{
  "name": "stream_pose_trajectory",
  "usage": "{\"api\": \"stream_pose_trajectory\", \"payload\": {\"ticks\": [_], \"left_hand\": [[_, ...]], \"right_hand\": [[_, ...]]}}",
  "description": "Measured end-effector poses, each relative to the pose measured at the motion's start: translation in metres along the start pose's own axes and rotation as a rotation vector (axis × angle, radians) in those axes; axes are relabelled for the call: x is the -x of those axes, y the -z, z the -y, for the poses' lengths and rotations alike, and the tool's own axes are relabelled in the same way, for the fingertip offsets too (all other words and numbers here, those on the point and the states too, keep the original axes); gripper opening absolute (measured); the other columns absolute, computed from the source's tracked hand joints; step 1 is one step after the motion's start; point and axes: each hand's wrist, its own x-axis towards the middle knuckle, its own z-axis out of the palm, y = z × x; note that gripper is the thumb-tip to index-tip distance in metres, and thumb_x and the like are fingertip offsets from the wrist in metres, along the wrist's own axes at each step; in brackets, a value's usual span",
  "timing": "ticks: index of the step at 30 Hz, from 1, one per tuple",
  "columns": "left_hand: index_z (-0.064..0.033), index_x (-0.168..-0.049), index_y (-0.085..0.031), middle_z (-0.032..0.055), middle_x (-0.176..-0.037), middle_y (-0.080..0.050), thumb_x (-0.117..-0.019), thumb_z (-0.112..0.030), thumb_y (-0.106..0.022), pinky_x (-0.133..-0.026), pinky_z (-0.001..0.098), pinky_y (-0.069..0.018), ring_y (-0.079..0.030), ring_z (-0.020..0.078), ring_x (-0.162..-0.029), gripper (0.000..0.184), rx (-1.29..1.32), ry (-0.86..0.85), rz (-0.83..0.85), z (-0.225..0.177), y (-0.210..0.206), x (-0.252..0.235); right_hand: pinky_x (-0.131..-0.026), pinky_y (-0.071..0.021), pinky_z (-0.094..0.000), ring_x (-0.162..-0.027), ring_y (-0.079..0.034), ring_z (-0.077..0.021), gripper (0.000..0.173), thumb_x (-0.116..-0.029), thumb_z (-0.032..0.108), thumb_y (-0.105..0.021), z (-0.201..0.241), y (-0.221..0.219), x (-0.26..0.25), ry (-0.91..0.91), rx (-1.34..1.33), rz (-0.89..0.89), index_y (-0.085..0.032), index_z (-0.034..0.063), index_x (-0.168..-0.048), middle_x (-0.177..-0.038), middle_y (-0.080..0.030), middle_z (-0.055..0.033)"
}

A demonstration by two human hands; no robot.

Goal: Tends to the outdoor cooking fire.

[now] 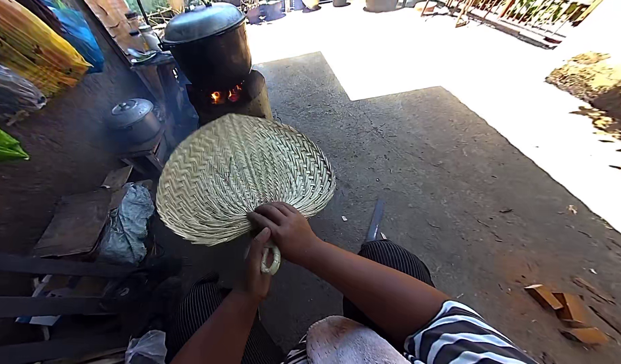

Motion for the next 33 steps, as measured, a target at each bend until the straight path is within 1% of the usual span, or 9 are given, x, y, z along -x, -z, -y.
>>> {"api": "stream_pose_trajectory", "payload": {"ticks": [4, 8, 12, 16, 20, 24, 28, 31, 33], "left_hand": [[-0.0080, -0.117, -0.055, 0.0070, -0.103, -0.068, -0.1104, -0.029, -0.028, -0.085, 0.0338, -0.0581, -0.068, 0.0154, -0.096, 0.035, 0.105, 0.124, -0.013, -0.001, -0.002, -0.004], [-0.0047, -0.133, -0.045, 0.0057, -0.112, -0.064, -0.1042, -0.022, -0.037, -0.092, 0.0288, -0.0549, -0.064, 0.0109, -0.104, 0.035, 0.009, 0.021, -0.009, 0.001, -0.001, -0.002], [-0.0079, -0.118, -0.054, 0.0063, -0.103, -0.068, -0.1108, -0.029, -0.028, -0.085, 0.0326, -0.0574, -0.067, 0.0145, -0.095, 0.034, 0.058, 0.135, -0.043, 0.001, -0.003, -0.007], [-0.0041, -0.132, -0.047, 0.0060, -0.109, -0.064, -0.1075, -0.023, -0.034, -0.090, 0.0289, -0.0558, -0.065, 0.0112, -0.101, 0.033, -0.034, 0.041, -0.062, 0.002, -0.004, -0.004], [-0.0067, -0.120, -0.054, 0.0080, -0.103, -0.067, -0.1115, -0.030, -0.027, -0.086, 0.0349, -0.0572, -0.067, 0.0166, -0.095, 0.037, 0.012, 0.142, -0.075, 0.003, -0.003, -0.008], [-0.0030, -0.134, -0.046, 0.0066, -0.112, -0.063, -0.1068, -0.023, -0.034, -0.090, 0.0286, -0.0552, -0.064, 0.0111, -0.102, 0.035, -0.047, -0.002, -0.077, 0.005, -0.003, -0.004], [-0.0070, -0.121, -0.054, 0.0072, -0.105, -0.066, -0.1115, -0.031, -0.026, -0.086, 0.0333, -0.0567, -0.067, 0.0154, -0.096, 0.038, 0.004, 0.127, -0.088, 0.002, -0.004, -0.007], [-0.0054, -0.126, -0.051, 0.0059, -0.106, -0.065, -0.1104, -0.028, -0.028, -0.089, 0.0310, -0.0557, -0.065, 0.0127, -0.099, 0.036, -0.049, 0.046, -0.092, 0.003, -0.005, -0.005], [-0.0043, -0.129, -0.049, 0.0059, -0.108, -0.065, -0.1086, -0.026, -0.030, -0.090, 0.0302, -0.0560, -0.065, 0.0118, -0.100, 0.035, -0.063, 0.014, -0.081, 0.001, -0.003, -0.004]], "right_hand": [[-0.093, -0.0550, -0.0510, -0.110, -0.069, -0.0352, 0.033, -0.0889, -0.004, -0.064, 0.001, 0.006, -0.001, -0.125, -0.047, 0.223, -0.074, 0.0027, -0.119, -0.116, -0.072, -0.0176], [-0.095, -0.0564, -0.0423, -0.107, -0.072, -0.0282, 0.029, -0.0906, 0.002, -0.062, -0.002, 0.000, 0.000, -0.012, 0.027, -0.019, -0.076, 0.0075, -0.116, -0.111, -0.075, -0.0115], [-0.101, -0.0519, -0.0498, -0.116, -0.067, -0.0344, 0.033, -0.0902, -0.004, -0.063, -0.001, 0.009, -0.002, -0.140, -0.051, 0.238, -0.074, 0.0032, -0.121, -0.118, -0.072, -0.0169], [-0.099, -0.0550, -0.0448, -0.113, -0.069, -0.0313, 0.031, -0.0884, 0.000, -0.065, -0.004, 0.000, 0.000, -0.050, -0.004, 0.037, -0.076, 0.0069, -0.117, -0.114, -0.074, -0.0132], [-0.101, -0.0511, -0.0506, -0.116, -0.067, -0.0353, 0.031, -0.0952, -0.002, -0.059, -0.002, 0.011, -0.004, -0.188, -0.074, 0.327, -0.073, 0.0031, -0.123, -0.121, -0.071, -0.0174], [-0.095, -0.0563, -0.0451, -0.107, -0.071, -0.0305, 0.027, -0.0900, 0.002, -0.064, -0.004, 0.001, 0.000, -0.041, -0.014, 0.025, -0.076, 0.0067, -0.114, -0.110, -0.074, -0.0128], [-0.100, -0.0512, -0.0514, -0.116, -0.067, -0.0356, 0.031, -0.0924, -0.003, -0.062, -0.001, 0.011, -0.005, -0.193, -0.097, 0.302, -0.073, 0.0028, -0.121, -0.119, -0.071, -0.0176], [-0.093, -0.0566, -0.0484, -0.107, -0.071, -0.0327, 0.028, -0.0889, -0.001, -0.065, -0.002, 0.003, -0.001, -0.106, -0.051, 0.102, -0.076, 0.0054, -0.113, -0.111, -0.074, -0.0143], [-0.095, -0.0569, -0.0448, -0.107, -0.071, -0.0304, 0.028, -0.0880, 0.000, -0.065, -0.003, 0.000, -0.002, -0.062, -0.030, 0.023, -0.076, 0.0070, -0.113, -0.110, -0.074, -0.0123]]}}
